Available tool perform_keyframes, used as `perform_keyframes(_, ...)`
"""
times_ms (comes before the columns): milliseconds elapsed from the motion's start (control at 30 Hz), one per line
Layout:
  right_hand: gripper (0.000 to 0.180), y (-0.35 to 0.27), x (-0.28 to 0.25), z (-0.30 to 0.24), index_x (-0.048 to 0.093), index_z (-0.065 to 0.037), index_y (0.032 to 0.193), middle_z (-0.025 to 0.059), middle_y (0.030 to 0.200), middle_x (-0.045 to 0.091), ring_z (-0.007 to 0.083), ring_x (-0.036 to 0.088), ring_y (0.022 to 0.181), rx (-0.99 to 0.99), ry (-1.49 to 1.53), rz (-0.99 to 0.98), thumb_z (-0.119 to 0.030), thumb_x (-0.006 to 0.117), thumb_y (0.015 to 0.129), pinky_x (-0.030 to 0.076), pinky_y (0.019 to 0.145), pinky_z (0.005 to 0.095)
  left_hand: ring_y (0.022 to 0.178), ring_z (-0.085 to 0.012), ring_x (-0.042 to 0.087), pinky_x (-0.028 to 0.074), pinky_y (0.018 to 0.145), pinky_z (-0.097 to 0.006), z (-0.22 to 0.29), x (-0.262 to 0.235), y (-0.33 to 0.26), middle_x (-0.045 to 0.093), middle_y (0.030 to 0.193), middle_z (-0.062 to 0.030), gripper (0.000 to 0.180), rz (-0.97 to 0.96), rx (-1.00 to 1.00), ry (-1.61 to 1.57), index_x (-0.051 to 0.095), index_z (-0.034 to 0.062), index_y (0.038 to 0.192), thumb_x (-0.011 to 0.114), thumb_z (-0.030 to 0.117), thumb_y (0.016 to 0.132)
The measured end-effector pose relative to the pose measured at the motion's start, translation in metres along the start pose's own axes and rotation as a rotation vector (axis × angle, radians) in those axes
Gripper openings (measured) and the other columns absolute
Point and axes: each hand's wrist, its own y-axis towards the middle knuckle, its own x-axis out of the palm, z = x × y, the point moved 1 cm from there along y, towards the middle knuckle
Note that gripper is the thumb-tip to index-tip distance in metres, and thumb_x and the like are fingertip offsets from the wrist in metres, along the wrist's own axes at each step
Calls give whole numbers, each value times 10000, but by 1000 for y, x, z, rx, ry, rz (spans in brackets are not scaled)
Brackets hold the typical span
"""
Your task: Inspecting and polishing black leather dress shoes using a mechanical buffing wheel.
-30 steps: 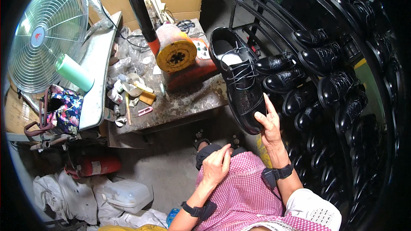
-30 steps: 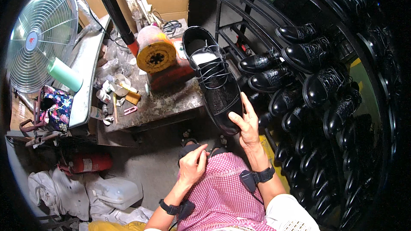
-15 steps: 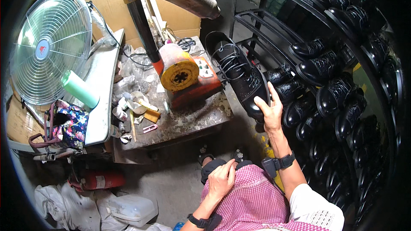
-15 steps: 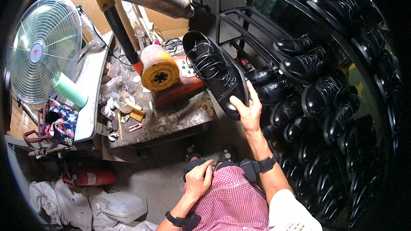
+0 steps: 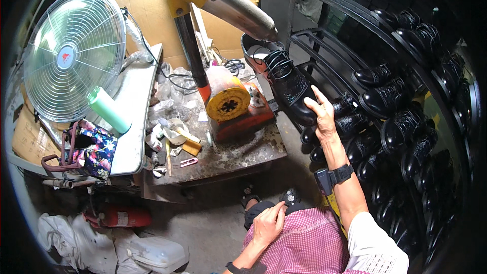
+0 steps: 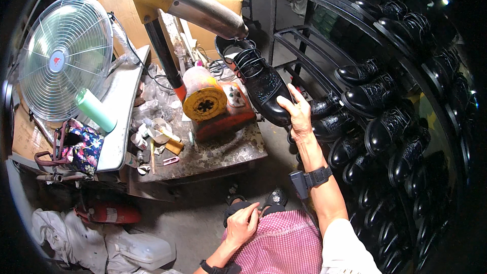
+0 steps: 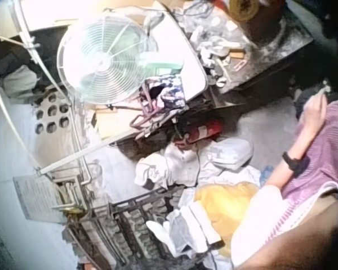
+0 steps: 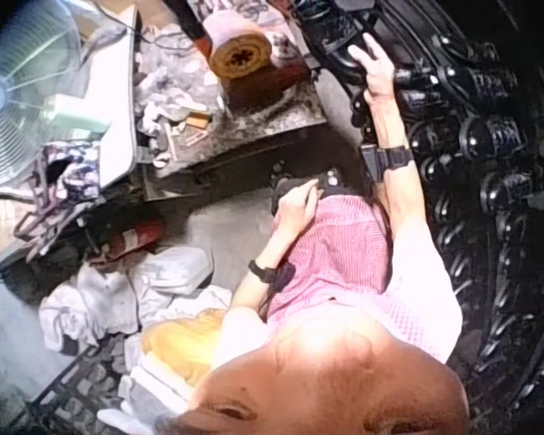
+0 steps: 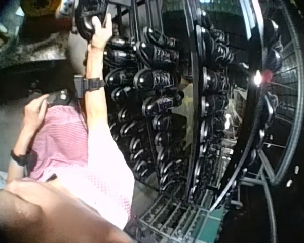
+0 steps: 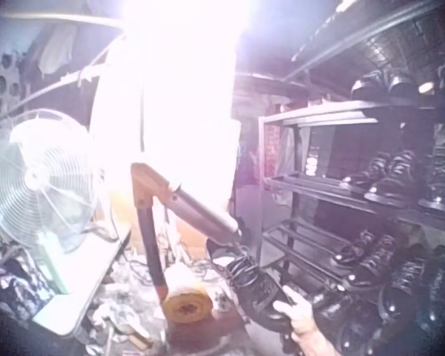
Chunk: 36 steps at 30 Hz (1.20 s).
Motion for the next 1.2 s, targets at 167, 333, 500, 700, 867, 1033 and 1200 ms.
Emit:
perform_keyframes(167, 620, 4, 2, 0, 419, 49, 1374, 114, 1235, 592, 164, 614, 1037, 32, 31, 1, -44, 686, 823, 488, 925, 289, 718, -250, 685, 541, 665, -329, 0, 0, 0, 708, 828, -116, 193, -4, -16, -9, 675, 13, 1014, 638, 98, 845)
perform_keyframes(333, 671, 6, -2, -5, 377, 79, 1384, 142, 1151, 629, 161, 649, 933, -22, 47, 11, -19, 707, 808, 519, 858, 279, 756, -240, 703, 549, 692, -311, -2, 1, -2, 715, 823, -119, 197, -25, -36, 0, 677, -6, 1020, 606, 85, 861)
perform_keyframes(500, 657, -4, -17, -6, 382, 84, 1380, 153, 1197, 606, 177, 630, 997, -19, 27, -1, -13, 695, 811, 500, 903, 294, 754, -239, 703, 549, 687, -313, -5, 3, -4, 714, 820, -117, 194, -25, -39, 11, 678, -2, 1020, 605, 81, 861)
perform_keyframes(700, 649, -59, -52, -1, 405, 64, 1380, 165, 1281, 558, 205, 572, 1133, 70, 32, -70, 2, 670, 791, 445, 997, 323, 698, -274, 673, 535, 637, -355, -8, 5, -5, 684, 793, -155, 198, 24, -9, -16, 676, 23, 1022, 639, 95, 842)
perform_keyframes(867, 600, -88, -73, 3, 433, 56, 1364, 149, 1243, 598, 212, 623, 1073, 189, 220, -97, -85, 636, 817, 484, 964, 329, 731, -251, 686, 539, 662, -334, -8, 7, -6, 703, 809, -115, 190, -8, -18, 11, 677, 20, 1024, 610, 90, 860)
perform_keyframes(1033, 346, -68, -67, 9, 610, -7, 1134, 98, 1038, 681, 199, 668, 906, 389, 380, 64, -184, 660, 842, 540, 831, 323, 704, -276, 671, 530, 637, -358, -6, 8, -5, 684, 795, -150, 183, 1, -6, 9, 670, 27, 1014, 636, 103, 850)
perform_keyframes(1200, 258, -23, -35, 12, 665, -61, 949, 80, 851, 705, 214, 674, 665, 483, 472, 125, -300, 663, 850, 530, 493, 280, 724, -281, 680, 536, 648, -354, -5, 7, -5, 689, 810, -154, 178, 5, -33, 6, 673, 29, 1009, 637, 109, 854)
